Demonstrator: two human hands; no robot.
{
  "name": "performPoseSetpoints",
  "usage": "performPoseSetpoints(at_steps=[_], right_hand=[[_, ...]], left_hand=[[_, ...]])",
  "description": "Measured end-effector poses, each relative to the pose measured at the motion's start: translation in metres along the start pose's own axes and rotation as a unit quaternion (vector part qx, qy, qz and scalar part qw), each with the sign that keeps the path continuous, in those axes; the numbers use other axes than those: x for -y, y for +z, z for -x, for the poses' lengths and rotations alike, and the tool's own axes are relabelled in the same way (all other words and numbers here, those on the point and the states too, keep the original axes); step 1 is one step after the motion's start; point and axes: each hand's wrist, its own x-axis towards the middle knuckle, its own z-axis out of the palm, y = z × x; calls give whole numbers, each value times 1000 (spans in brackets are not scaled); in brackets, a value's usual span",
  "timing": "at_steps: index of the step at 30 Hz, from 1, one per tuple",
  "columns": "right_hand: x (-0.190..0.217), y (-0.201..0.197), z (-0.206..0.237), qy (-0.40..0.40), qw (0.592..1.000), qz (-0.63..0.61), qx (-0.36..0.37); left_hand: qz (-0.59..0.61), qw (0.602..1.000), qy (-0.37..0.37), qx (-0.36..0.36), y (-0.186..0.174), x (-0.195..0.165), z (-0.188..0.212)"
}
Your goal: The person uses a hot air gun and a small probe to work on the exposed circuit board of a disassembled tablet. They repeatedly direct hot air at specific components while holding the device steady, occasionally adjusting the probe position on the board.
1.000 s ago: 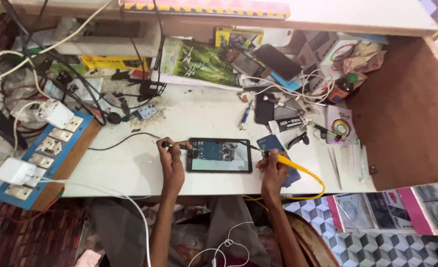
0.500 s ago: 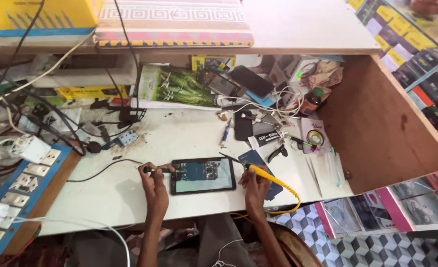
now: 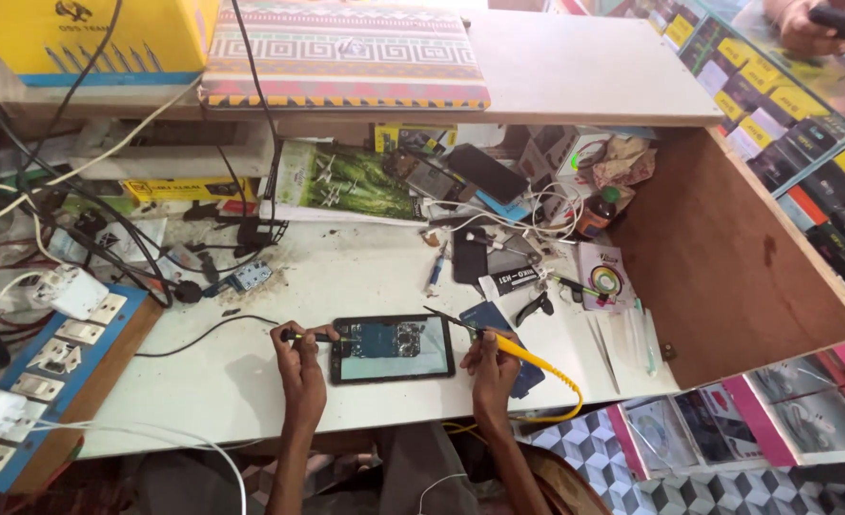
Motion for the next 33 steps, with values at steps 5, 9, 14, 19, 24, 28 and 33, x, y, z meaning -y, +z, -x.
performPoseSetpoints(at_steps=[5, 9, 14, 19, 24, 28, 33], right_hand=[[4, 0, -3, 14, 1000, -20, -14], [10, 2, -3, 25, 999, -21, -14], [13, 4, -3, 38, 999, 0, -17], [8, 1, -7, 51, 998, 2, -21], [4, -2, -11, 57, 998, 9, -26], [1, -4, -11, 63, 998, 32, -4], [2, -8, -8, 44, 999, 13, 9]], left_hand=[[9, 1000, -25, -10, 1, 4, -1], [-4, 1000, -1, -4, 1, 7, 0], [-3, 1000, 28, 3, 2, 9, -3], [2, 1000, -8, -11, 4, 10, -4], [5, 999, 36, 6, 7, 17, -5], [-1, 1000, -11, -4, 4, 24, -3], [-2, 1000, -3, -13, 5, 26, -2]])
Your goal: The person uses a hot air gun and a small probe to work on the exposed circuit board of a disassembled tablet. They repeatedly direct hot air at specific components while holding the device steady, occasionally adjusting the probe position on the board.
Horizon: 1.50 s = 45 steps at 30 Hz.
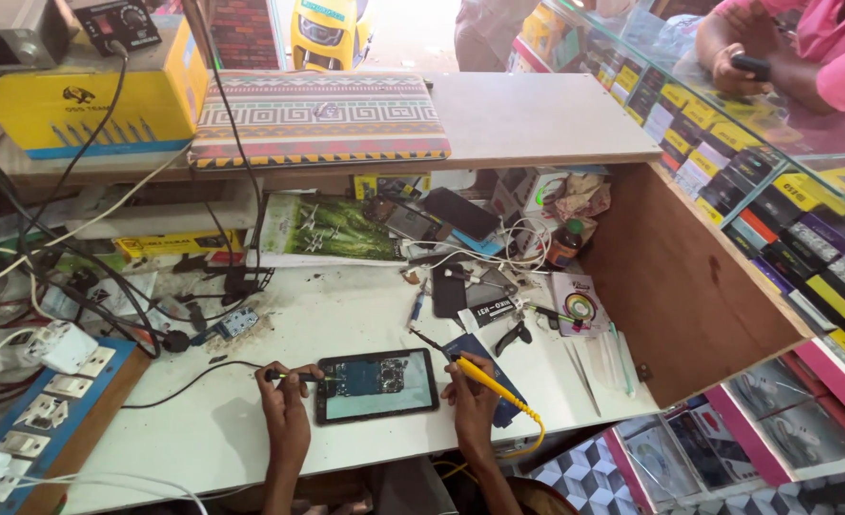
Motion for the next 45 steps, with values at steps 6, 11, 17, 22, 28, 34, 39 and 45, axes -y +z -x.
performPoseSetpoints(at_steps=[6, 11, 17, 22, 28, 34, 39, 45], right_hand=[[10, -3, 1, 25, 999, -6, -23], [9, -2, -7, 41, 999, 17, -27], [-12, -9, -8, -49, 999, -2, -4], [-8, -11, -6, -55, 998, 31, -17], [10, 3, -5, 2, 1000, -6, -18], [11, -2, -11, 36, 999, -16, -34], [8, -7, -17, 14, 999, -23, -39], [14, -12, -11, 34, 999, -17, -36]], left_hand=[[122, 990, 9, -63, 33, -43, 19], [245, 965, -78, -53, 96, -118, 30], [431, 884, -180, 34, 168, -179, 43], [587, 771, -245, 37, 229, -174, 81], [736, 581, -336, -90, 237, -148, 76], [586, 748, -312, 29, 252, -142, 100], [548, 780, -300, 50, 275, -136, 123], [511, 805, -295, 62, 269, -129, 142]])
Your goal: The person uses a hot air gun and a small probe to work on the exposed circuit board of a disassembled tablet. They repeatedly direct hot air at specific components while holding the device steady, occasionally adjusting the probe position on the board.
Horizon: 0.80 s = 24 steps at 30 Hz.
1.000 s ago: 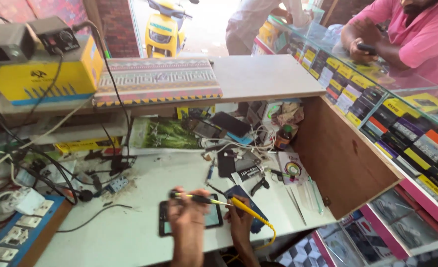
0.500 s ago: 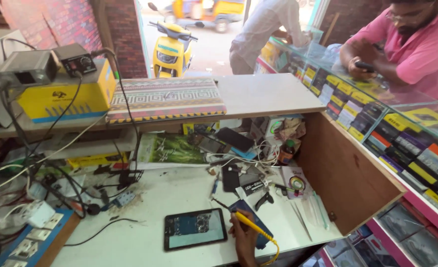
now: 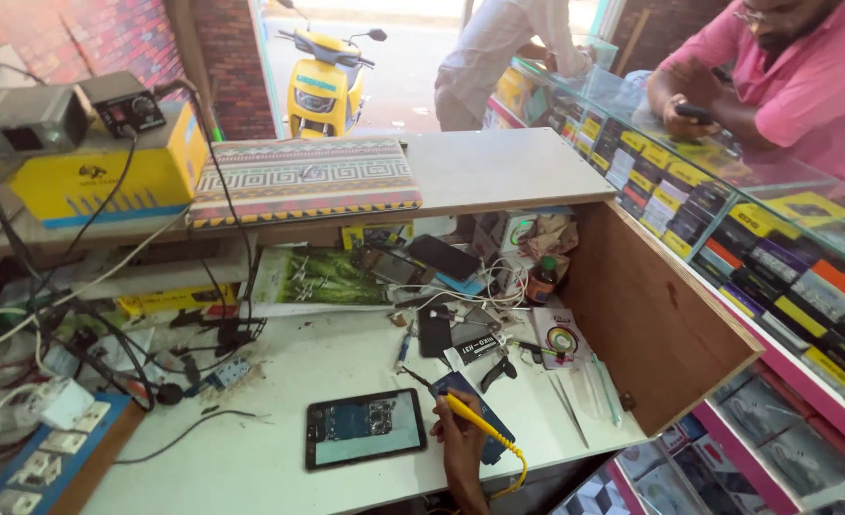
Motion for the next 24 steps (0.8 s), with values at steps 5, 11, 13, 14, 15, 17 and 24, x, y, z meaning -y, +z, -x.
performPoseSetpoints(at_steps=[5, 11, 13, 14, 15, 17, 24], right_hand=[[8, 3, -2, 13, 1000, 1, 8], [2, 3, -6, 2, 1000, 0, 8], [0, 5, -9, 3, 1000, 2, 4], [0, 7, -11, -4, 1000, 5, 2], [0, 8, -12, -7, 1000, 9, 1], [0, 10, -10, -7, 1000, 10, 0], [-2, 9, -15, -6, 1000, 15, -4]], left_hand=[[-55, 998, 3, 10, -4, 6, -2], [-143, 989, 11, 18, -18, 9, -1], [-172, 985, 16, 21, -24, 3, -4], [-186, 982, 17, 23, -25, 0, -7], [-198, 980, 21, 23, -27, -5, -9], [-222, 975, 24, 25, -29, -15, -12], [-293, 954, 50, 35, -39, -37, -23]])
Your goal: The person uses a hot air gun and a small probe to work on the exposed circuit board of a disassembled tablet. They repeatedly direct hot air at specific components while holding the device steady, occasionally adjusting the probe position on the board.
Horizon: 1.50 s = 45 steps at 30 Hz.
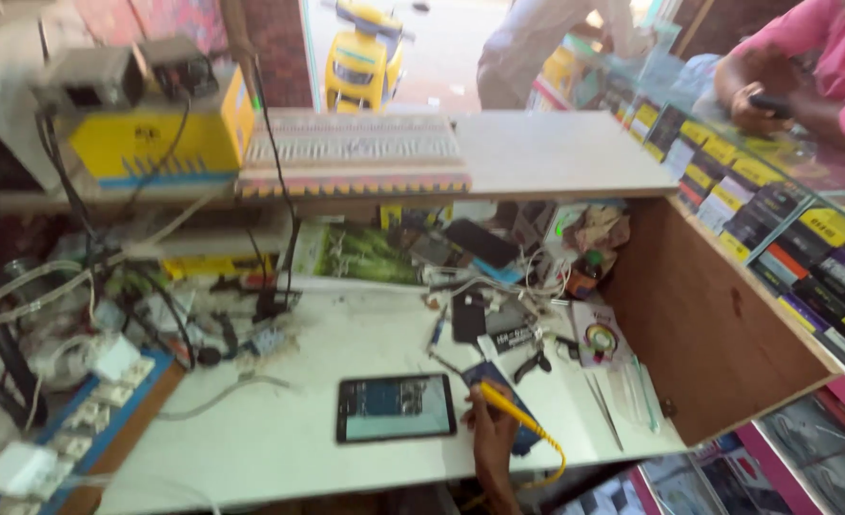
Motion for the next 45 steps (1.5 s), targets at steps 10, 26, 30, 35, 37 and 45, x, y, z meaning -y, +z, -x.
performPoseSetpoints(at_steps=[10, 26, 30, 35, 37, 45], right_hand=[[-18, -7, 2, -90, 994, -23, 53], [-32, -18, 8, -64, 993, -95, 36], [-31, -17, 9, -67, 995, -73, 26], [-27, -13, 8, -60, 997, -50, 16], [-25, -12, 7, -56, 998, -37, 16], [-24, -10, 8, -54, 998, -27, 25]], left_hand=[[-179, 954, 182, -157, -95, -13, 32], [-301, 841, 318, -317, -201, -74, -31], [-296, 848, 311, -310, -203, -77, -34], [-304, 852, 316, -288, -202, -79, -43], [-312, 857, 307, -274, -202, -81, -47], [-284, 874, 304, -252, -211, -81, -49]])
